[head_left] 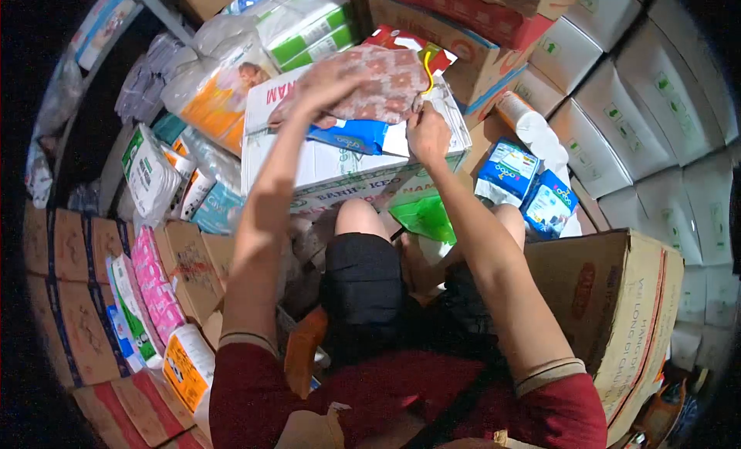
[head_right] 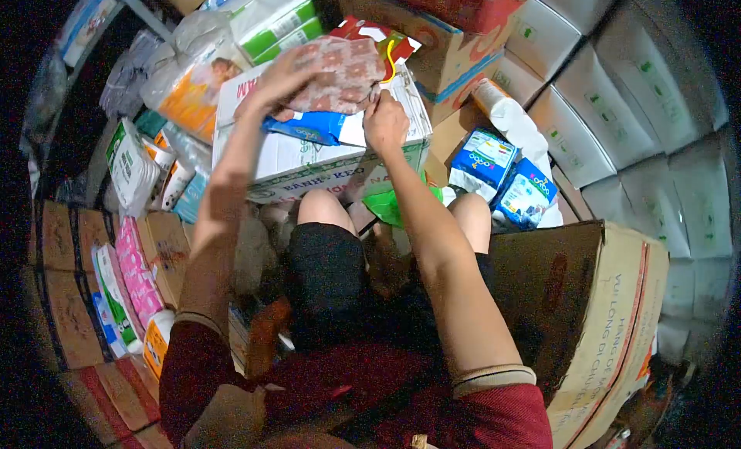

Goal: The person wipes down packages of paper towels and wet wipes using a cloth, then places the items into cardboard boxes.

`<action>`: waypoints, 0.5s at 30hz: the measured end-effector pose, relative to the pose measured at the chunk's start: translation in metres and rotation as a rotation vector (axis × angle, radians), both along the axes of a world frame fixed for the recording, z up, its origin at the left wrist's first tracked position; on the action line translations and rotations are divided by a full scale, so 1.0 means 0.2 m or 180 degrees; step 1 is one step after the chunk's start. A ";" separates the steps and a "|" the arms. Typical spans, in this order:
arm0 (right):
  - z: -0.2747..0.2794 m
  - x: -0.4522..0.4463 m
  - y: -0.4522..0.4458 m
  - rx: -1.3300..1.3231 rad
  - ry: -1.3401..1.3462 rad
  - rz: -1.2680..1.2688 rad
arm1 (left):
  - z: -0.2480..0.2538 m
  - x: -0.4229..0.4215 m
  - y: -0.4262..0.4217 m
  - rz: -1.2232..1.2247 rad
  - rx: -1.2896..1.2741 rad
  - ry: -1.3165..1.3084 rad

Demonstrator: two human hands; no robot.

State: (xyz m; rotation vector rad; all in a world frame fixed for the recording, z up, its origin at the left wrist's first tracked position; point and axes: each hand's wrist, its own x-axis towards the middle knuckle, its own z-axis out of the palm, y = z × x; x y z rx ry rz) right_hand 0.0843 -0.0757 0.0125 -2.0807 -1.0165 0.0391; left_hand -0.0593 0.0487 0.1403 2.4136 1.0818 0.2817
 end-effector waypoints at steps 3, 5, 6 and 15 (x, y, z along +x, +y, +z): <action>-0.02 0.00 0.00 0.0104 -0.0186 0.0044 | -0.56 0.21 0.01 0.0765 0.2030 -0.0061; -0.03 0.01 0.01 -0.0146 -0.0193 0.0045 | -0.57 0.27 -0.05 0.0879 0.2792 -0.0372; -0.02 0.01 0.02 -0.0396 -0.0166 0.0040 | -0.56 0.27 -0.10 0.0733 0.2773 -0.1151; -0.11 0.06 0.04 -0.0211 -0.0657 0.0210 | -0.51 0.16 -0.47 0.0866 0.2390 -0.0916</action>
